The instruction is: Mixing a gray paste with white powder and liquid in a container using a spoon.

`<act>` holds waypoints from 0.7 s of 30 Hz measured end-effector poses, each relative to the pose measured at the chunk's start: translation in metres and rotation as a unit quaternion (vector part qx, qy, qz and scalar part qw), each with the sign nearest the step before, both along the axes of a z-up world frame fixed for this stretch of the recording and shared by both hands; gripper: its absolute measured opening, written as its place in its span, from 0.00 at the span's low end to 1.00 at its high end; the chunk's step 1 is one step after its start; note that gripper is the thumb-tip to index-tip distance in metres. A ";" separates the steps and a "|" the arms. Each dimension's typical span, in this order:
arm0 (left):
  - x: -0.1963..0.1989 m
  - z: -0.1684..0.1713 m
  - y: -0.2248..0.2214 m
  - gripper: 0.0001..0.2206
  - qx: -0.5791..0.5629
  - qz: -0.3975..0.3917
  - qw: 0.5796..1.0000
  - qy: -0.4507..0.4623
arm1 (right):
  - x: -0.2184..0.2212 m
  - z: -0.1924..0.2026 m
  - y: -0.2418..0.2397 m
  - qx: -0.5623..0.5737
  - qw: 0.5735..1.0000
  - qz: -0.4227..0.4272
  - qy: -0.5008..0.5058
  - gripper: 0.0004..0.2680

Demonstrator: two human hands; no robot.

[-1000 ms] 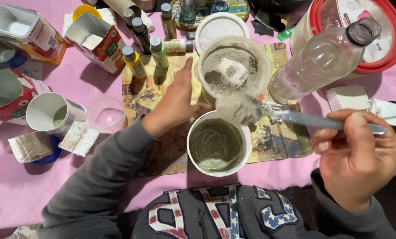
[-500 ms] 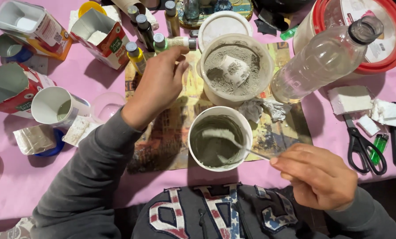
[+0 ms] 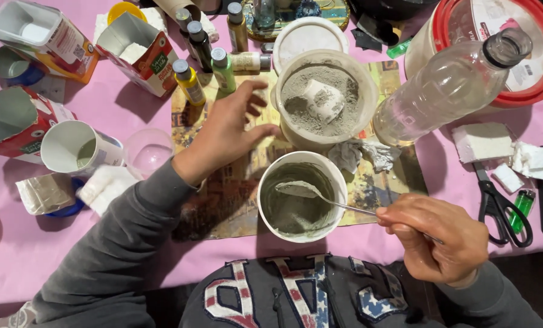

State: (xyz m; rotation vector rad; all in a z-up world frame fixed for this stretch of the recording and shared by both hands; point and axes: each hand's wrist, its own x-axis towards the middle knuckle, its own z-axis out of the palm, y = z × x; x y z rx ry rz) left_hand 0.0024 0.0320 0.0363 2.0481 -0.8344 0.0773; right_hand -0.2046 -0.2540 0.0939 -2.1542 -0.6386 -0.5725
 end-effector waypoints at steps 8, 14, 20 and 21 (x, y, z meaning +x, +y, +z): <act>0.053 -0.022 -0.018 0.13 -0.177 0.020 0.946 0.270 | -0.006 -0.012 -0.010 0.219 0.969 -0.104 0.044 0.05; 0.052 0.023 -0.048 0.07 -0.071 -0.002 0.992 -0.101 | 0.006 -0.017 -0.023 0.506 0.846 -0.095 0.142 0.09; 0.040 0.037 -0.102 0.29 0.256 0.038 0.944 -0.205 | 0.003 -0.033 -0.019 0.476 0.859 -0.100 0.157 0.10; 0.039 0.032 -0.105 0.34 0.261 0.049 0.929 -0.259 | 0.002 -0.033 -0.018 0.468 0.864 -0.100 0.157 0.09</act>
